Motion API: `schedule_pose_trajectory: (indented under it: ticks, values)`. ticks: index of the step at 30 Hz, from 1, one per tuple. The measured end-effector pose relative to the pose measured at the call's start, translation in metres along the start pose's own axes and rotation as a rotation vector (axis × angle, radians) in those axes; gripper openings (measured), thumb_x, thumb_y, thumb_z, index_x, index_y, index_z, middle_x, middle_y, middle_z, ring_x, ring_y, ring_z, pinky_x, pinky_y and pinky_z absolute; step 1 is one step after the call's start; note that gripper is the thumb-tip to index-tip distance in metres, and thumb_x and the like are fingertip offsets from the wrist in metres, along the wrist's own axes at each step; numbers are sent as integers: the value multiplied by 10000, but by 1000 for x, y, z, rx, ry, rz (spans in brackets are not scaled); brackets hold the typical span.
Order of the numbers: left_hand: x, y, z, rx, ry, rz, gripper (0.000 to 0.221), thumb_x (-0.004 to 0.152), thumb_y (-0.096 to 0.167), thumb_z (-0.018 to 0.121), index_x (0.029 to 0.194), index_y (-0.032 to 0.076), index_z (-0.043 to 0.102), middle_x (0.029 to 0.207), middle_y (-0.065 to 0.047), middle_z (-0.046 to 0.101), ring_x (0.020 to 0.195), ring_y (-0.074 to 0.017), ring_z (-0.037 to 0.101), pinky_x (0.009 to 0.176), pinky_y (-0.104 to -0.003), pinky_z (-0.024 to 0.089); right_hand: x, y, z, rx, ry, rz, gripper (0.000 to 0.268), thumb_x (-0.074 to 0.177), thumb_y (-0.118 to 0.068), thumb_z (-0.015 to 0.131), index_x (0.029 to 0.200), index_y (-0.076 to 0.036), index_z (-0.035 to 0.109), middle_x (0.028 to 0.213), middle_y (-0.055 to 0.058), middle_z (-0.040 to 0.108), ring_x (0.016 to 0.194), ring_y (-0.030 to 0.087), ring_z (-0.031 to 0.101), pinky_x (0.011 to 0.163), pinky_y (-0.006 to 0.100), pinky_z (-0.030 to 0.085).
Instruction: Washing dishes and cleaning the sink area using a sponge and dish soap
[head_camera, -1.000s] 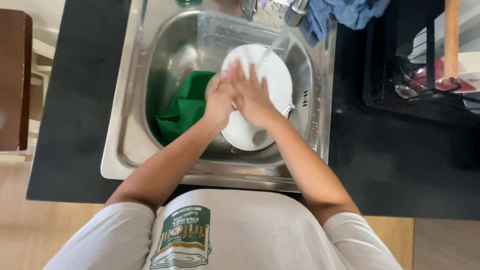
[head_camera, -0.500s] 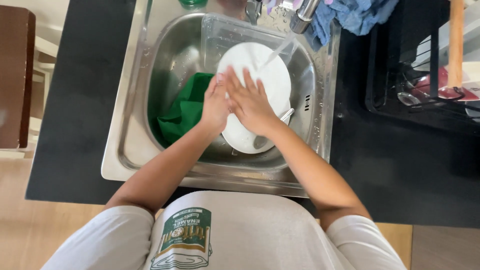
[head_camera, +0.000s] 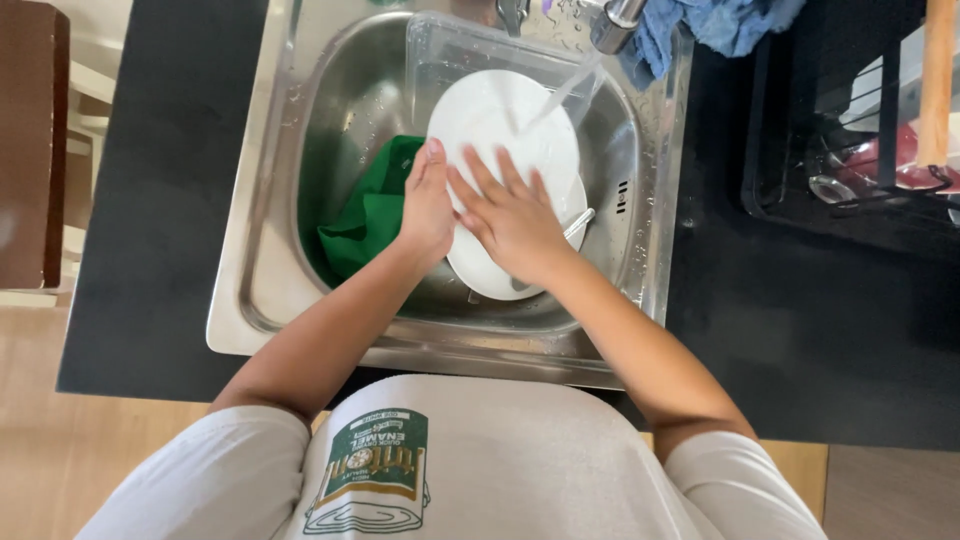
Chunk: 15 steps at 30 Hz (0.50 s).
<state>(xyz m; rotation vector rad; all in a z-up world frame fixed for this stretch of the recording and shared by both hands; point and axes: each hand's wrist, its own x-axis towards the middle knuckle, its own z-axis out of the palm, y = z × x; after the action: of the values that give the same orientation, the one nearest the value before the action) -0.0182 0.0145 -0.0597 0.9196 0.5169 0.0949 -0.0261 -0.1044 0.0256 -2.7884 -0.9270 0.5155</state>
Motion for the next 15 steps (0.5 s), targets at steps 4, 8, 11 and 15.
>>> schedule_pose_trajectory:
  ticks: [4,8,11,15]
  values:
    - [-14,33,10,-120,-7,-30,430,924,390,460,1261,125,479,1156,-125,566,993,-261,596,848,-477,532,-22,7,7,-81,33,227,485,943,-411,268,1421,-335,227,1509,79,86,1334,466,50,974,696,115]
    - [-16,32,16,-333,18,-184,415,928,402,435,1291,203,424,1216,-134,552,1071,-345,574,899,-583,460,-25,23,-3,336,407,491,606,968,-321,397,1444,-121,80,1450,280,30,1235,568,179,923,649,327]
    - [-15,23,20,-381,-37,-308,429,933,438,382,1303,220,385,1256,-123,528,1103,-350,551,916,-604,436,-15,47,-7,955,534,495,520,968,-241,387,1390,-99,118,1293,292,287,926,506,480,676,535,511]
    - [-19,33,34,-331,-225,-489,715,786,506,330,1394,131,288,1398,-63,395,1243,-292,428,961,-433,435,-24,19,-59,1126,576,493,393,880,-102,398,1272,-125,391,1148,76,542,932,280,630,550,367,650]
